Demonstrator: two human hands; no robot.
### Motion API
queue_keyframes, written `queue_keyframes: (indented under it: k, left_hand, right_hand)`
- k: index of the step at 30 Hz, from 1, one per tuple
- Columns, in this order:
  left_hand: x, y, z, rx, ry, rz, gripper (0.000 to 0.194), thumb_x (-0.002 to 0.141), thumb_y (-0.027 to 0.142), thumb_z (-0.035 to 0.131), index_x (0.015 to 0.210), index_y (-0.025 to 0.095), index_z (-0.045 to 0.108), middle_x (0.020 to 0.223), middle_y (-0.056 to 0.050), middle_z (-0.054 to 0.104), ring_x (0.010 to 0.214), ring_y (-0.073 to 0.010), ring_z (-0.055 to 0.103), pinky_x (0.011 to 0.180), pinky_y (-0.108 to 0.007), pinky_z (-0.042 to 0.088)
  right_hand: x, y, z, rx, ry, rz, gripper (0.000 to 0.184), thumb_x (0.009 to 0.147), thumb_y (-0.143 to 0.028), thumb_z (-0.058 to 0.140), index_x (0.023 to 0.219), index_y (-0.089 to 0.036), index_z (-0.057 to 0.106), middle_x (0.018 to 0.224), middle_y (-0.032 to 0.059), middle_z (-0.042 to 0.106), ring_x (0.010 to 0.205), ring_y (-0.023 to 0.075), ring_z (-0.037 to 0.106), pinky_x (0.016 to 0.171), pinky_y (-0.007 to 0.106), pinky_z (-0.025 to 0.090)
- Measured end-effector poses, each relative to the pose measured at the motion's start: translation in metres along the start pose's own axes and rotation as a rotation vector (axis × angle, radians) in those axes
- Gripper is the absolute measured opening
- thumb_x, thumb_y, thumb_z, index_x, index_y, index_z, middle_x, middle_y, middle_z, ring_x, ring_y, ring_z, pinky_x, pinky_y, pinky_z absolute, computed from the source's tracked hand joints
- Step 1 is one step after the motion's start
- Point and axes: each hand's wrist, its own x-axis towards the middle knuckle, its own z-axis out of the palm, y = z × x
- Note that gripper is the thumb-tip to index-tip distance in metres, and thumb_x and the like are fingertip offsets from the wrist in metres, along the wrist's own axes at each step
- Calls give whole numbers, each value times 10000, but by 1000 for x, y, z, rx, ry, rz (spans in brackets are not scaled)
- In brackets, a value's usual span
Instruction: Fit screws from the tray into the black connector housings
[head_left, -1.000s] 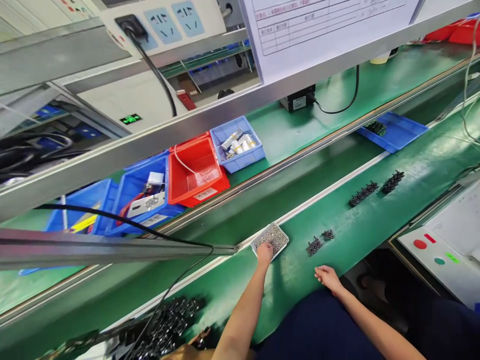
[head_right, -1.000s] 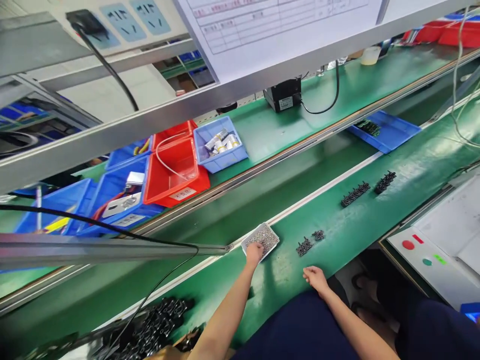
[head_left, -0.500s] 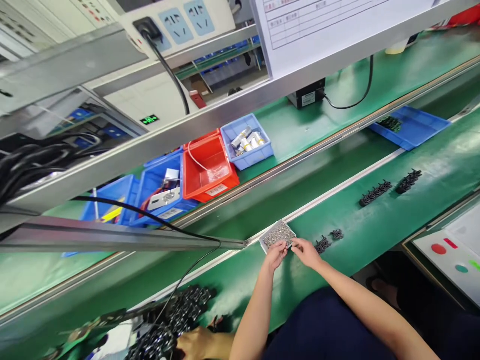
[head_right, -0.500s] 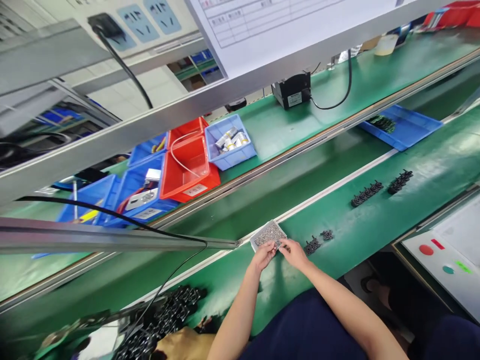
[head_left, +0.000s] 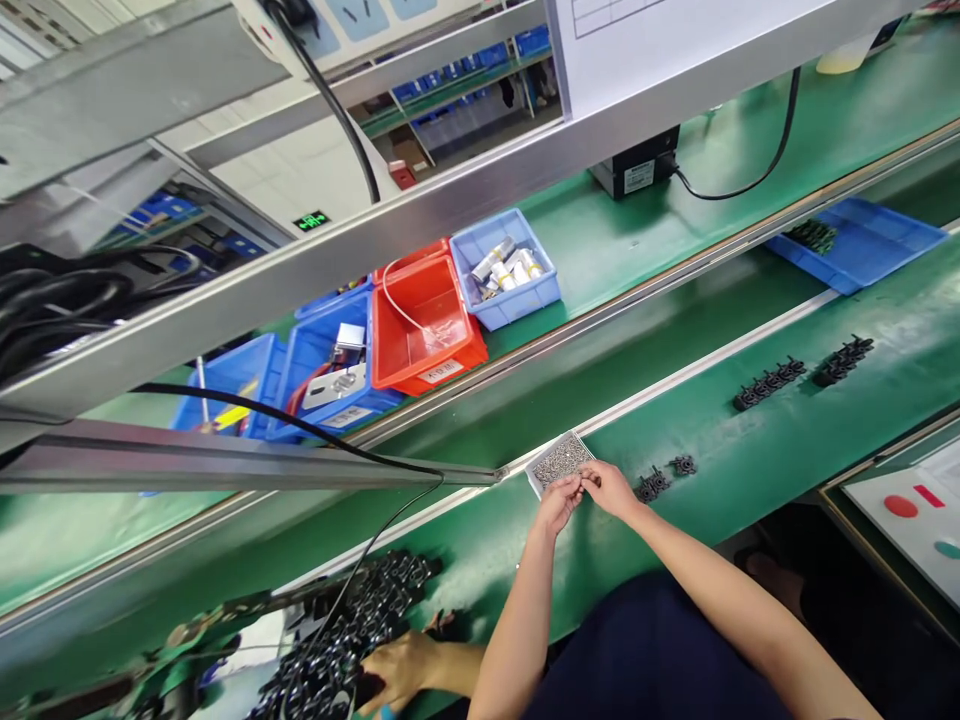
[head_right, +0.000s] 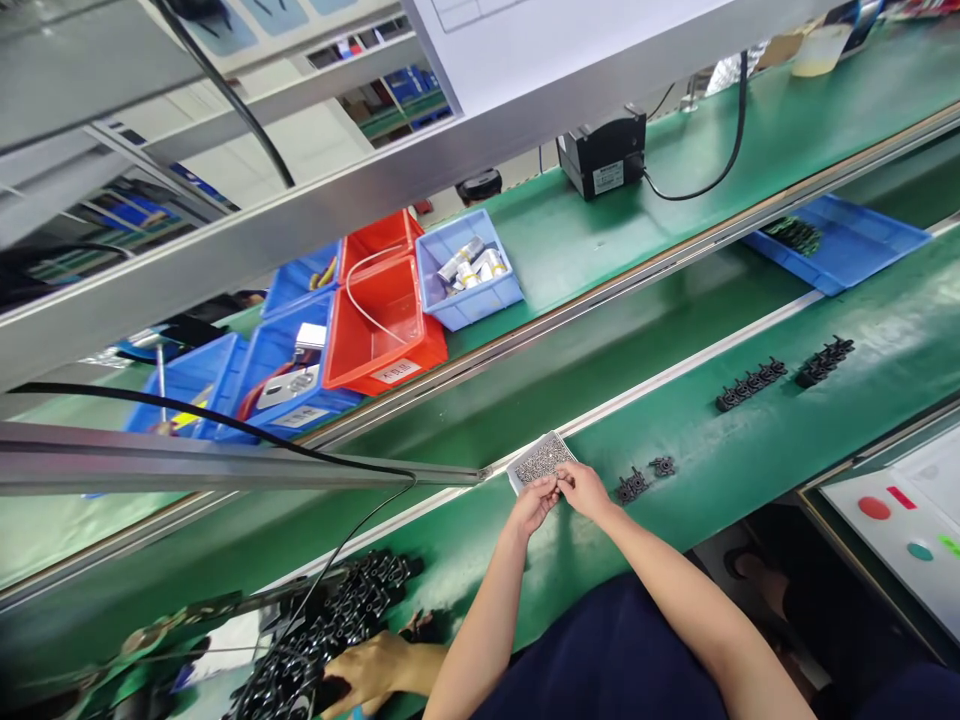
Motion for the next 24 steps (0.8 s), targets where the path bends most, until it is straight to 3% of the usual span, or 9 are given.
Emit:
queue_keyframes:
  k: [4,7,10,14,19,24]
  left_hand:
    - [-1,12,-8,127,-57,-88,180,727,142,828,829,84,691,728,-44,644,625,-72,598,606,-157,510]
    - [-5,6,-10,212,-142,-212,192,722,149,833,825,89,682,709,-40,629,600,-79,595,592,-171,508]
    - [-6,-21,-6,194,-267,-370,184,738,164,820,812,101,664,707,-37,621,589,-77,589,586,-171,492]
    - [-2,-76,4,82,-358,-501,200,728,175,825,803,106,652,717,-29,599,627,-74,588,598,-161,470]
    - [7,-120,18,75,-193,-347,327,671,275,891,831,109,659,785,-32,612,626,-59,555,608,-167,463]
    - [13,-123,25,229,-97,-191,461,615,415,915,860,104,678,791,-40,630,638,-77,555,606,-192,453]
  right_hand:
    - [-1,-7,-5,-59,-72,-35,178,864,-207,618,948,-244,770,828,16,704,700,141,617,691,249,486]
    - [-25,-6,-11,-19,-79,9,147,877,-259,628,875,-239,774,811,14,732,705,152,643,691,253,488]
    - [-62,7,-18,73,-49,112,171,891,-323,628,872,-231,771,827,16,759,704,161,672,682,255,499]
    - [-111,40,-30,140,18,248,223,871,-412,656,863,-217,765,828,31,764,727,182,692,696,267,521]
    - [-139,82,-49,24,388,434,319,839,-503,672,873,-196,753,856,72,764,741,214,689,744,315,536]
    - [-130,100,-57,-34,446,452,315,816,-515,685,877,-216,761,896,82,771,788,233,705,803,336,547]
